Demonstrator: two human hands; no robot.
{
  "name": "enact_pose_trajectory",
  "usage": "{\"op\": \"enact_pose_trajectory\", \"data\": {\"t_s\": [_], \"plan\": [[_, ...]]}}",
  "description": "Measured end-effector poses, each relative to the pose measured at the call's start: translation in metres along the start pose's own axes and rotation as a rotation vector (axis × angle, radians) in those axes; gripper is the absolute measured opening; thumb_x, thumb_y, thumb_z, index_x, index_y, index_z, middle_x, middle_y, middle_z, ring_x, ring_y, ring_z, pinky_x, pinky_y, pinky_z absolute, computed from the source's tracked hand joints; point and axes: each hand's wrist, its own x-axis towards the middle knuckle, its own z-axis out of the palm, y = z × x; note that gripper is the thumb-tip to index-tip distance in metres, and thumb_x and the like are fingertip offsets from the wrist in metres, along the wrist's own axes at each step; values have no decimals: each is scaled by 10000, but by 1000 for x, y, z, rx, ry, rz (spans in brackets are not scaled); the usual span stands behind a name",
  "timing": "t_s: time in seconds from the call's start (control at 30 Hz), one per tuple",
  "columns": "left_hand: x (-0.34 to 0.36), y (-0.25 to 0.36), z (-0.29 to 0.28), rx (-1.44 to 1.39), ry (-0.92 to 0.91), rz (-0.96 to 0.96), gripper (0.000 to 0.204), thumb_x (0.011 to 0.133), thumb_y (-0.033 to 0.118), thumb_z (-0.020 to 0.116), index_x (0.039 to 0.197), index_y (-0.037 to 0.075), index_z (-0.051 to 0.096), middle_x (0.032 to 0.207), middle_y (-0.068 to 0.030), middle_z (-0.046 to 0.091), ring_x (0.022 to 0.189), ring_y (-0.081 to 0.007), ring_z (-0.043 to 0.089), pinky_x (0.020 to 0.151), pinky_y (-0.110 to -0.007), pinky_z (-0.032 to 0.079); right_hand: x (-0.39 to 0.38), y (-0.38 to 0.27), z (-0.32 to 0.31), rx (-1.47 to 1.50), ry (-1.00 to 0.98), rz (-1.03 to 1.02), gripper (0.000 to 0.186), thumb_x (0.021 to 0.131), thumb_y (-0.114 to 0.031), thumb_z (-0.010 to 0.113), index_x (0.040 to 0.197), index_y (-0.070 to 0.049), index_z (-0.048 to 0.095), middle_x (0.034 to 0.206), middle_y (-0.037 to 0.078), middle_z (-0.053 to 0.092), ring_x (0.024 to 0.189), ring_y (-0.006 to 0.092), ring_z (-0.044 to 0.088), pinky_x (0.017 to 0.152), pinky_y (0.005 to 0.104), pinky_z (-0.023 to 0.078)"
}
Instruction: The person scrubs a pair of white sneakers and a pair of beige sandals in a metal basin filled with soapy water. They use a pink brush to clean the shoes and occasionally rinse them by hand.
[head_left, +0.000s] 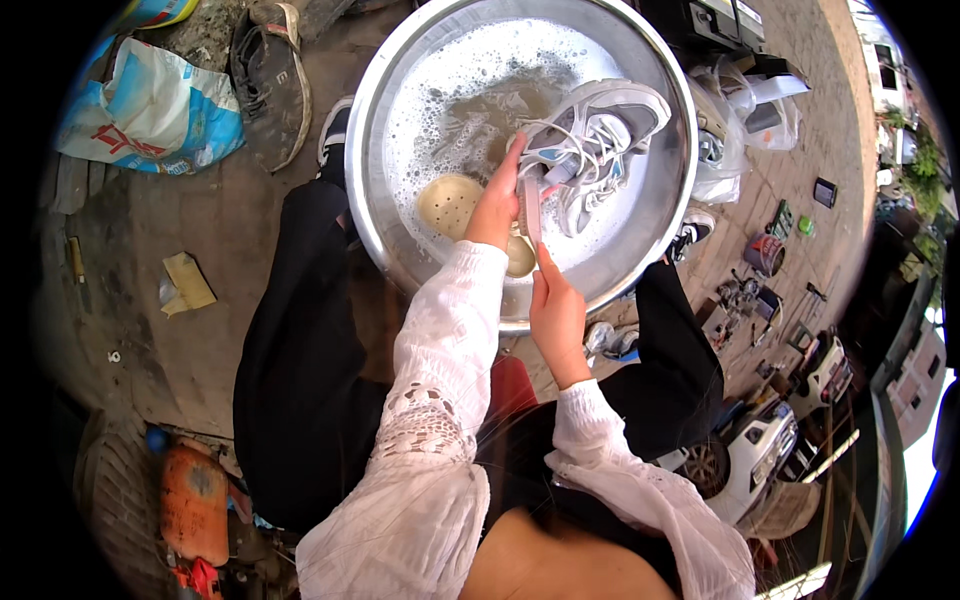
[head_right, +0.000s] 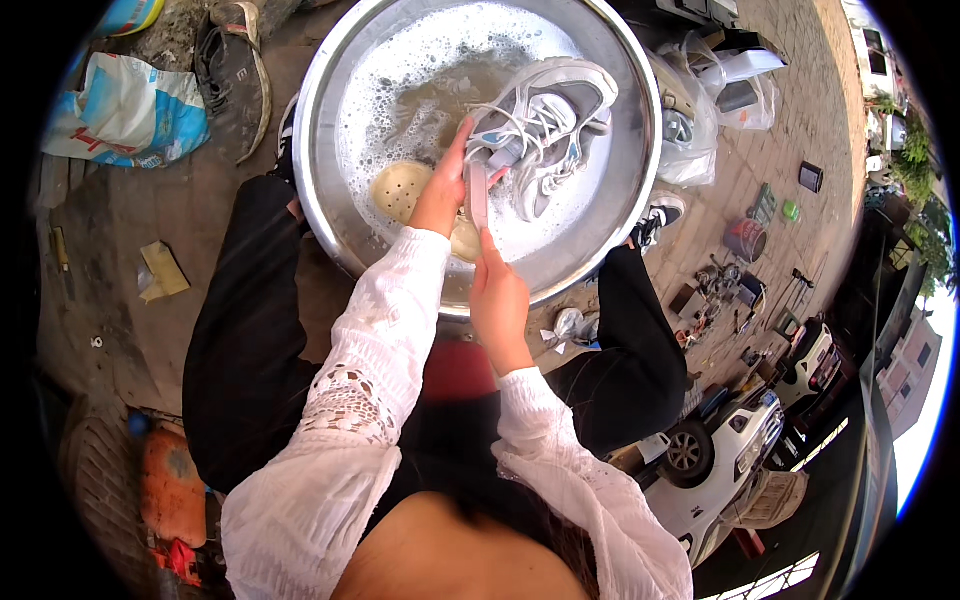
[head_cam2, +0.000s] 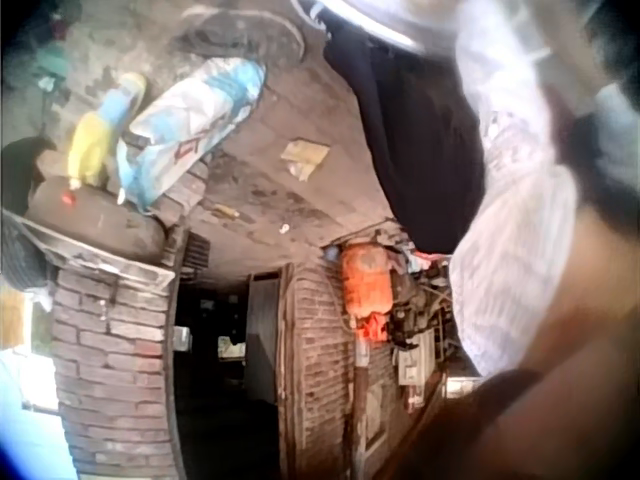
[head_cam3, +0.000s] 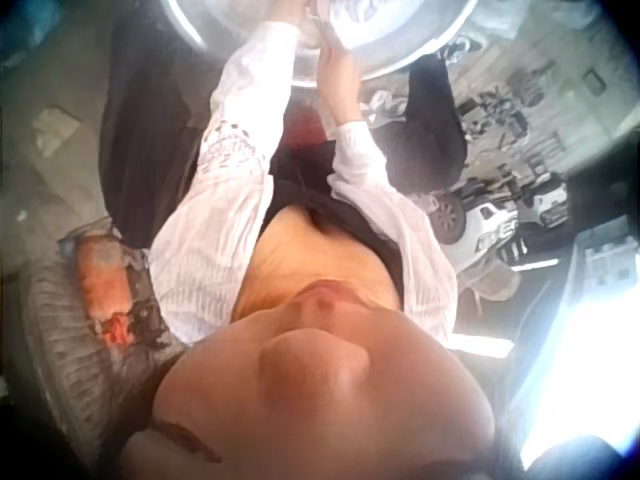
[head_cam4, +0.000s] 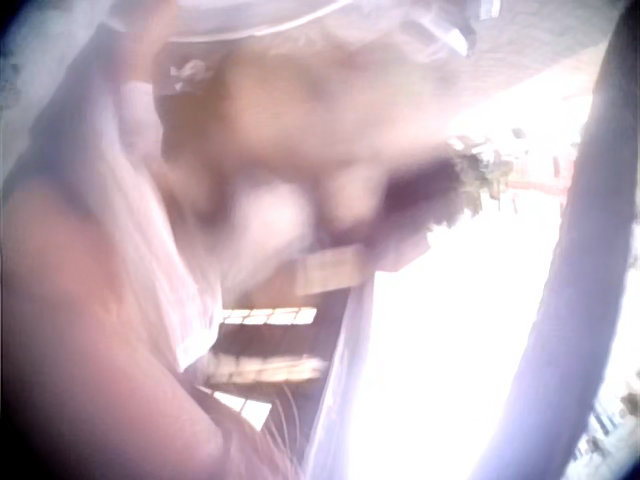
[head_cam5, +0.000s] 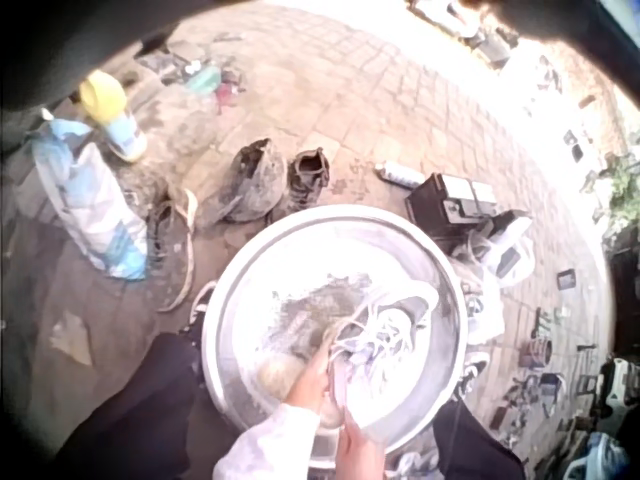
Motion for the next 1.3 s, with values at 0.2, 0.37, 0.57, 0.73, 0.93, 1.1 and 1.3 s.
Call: {"op": "enact_pose_trajectory", "data": {"t_s": [0.2,0.37,0.57,0.73,0.93,1.1,1.3], "plan": [[-17,6,29,-95,10,-20,630,817,607,559,1240,142,526,1169,-66,598,1023,-234,598,827,-398,539,8,18,30,285,184,-90,373,923,-84,460,1286,-8,501,969,255,637,831,249,668,712,333,484],[-12,-3,7,-227,-151,-18,600,779,591,617,1172,138,576,1108,-75,621,984,-225,611,796,-375,560,14,-21,11,294,-16,202,380,929,-69,446,1304,-25,488,1036,251,626,836,231,668,695,332,477],[-13,11,23,-177,-1,-66,575,805,592,580,1154,136,593,1085,-51,631,978,-218,611,780,-367,566,-13,-9,21,85,74,48,393,916,-78,471,1308,-57,489,899,239,638,750,356,637,661,372,482],[-12,-1,14,-130,-80,-69,668,793,634,555,1228,128,540,1138,-60,609,1030,-227,590,848,-373,531,22,-17,15,98,97,92,388,917,-85,473,1304,-58,488,803,250,610,671,357,615,597,395,451],[-22,15,16,61,36,70,725,782,631,575,1291,123,487,1228,-64,571,1087,-222,571,913,-372,494,-15,-13,12,-56,-12,62,410,917,-130,482,1326,-108,478,697,229,598,603,380,588,564,447,442],[-20,12,22,0,-49,36,811,750,656,593,1325,106,435,1259,-71,540,1120,-226,544,912,-403,496,13,-9,17,-8,28,92,415,916,-129,481,1330,-110,474,667,222,591,586,378,584,552,446,440],[-11,3,1,-170,-36,13,786,731,650,623,1306,140,461,1231,-56,561,1094,-229,557,871,-398,521,16,-17,14,2,34,60,401,913,-134,482,1313,-105,489,704,240,598,624,398,590,563,463,440]]}}
